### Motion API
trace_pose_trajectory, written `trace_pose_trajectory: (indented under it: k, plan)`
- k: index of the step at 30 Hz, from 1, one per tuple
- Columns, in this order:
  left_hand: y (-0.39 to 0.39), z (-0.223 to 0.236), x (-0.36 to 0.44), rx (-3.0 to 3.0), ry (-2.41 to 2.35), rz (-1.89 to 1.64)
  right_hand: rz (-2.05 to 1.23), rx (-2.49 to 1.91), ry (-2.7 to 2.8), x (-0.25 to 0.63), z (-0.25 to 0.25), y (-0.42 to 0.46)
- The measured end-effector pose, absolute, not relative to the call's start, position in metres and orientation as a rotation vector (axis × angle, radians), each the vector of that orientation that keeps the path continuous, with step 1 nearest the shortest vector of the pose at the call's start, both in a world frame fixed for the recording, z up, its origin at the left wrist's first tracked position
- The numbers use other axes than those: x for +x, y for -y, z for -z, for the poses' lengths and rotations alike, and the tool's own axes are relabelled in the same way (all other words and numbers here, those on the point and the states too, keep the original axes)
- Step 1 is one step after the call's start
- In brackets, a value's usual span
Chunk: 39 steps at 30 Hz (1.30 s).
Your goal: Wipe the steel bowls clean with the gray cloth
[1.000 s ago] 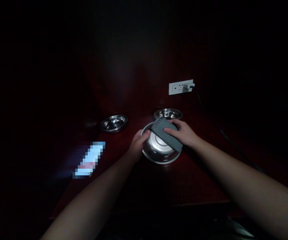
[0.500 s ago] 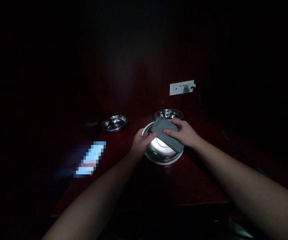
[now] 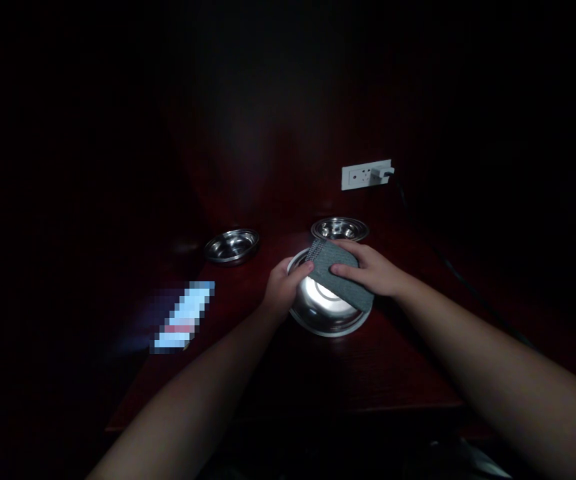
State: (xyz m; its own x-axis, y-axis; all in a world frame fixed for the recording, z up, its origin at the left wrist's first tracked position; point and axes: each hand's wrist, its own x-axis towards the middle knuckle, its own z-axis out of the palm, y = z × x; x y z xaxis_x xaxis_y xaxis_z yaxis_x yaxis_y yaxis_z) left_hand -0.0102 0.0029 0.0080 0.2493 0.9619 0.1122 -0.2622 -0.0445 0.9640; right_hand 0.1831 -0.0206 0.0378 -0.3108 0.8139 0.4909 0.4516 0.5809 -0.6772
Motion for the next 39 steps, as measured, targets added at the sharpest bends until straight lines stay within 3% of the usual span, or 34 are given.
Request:
trace_pose_trajectory:
  k: [13,20,27,39]
  plan:
    - [-0.011,-0.002,-0.008,1.143,-0.832,-1.204,-0.133,-1.152,1.655,0.182,-0.028,0.015]
    - [-0.011,-0.005,-0.010,1.017,-0.756,-1.211,-0.400,-1.147,1.810,0.184,-0.033,0.025]
    - [-0.008,-0.007,-0.009,0.995,-0.720,-1.207,-0.423,-1.032,1.938,0.182,-0.022,0.022]
    - [-0.011,-0.008,-0.011,0.983,-0.718,-1.244,-0.665,-1.135,1.757,0.187,-0.013,0.011]
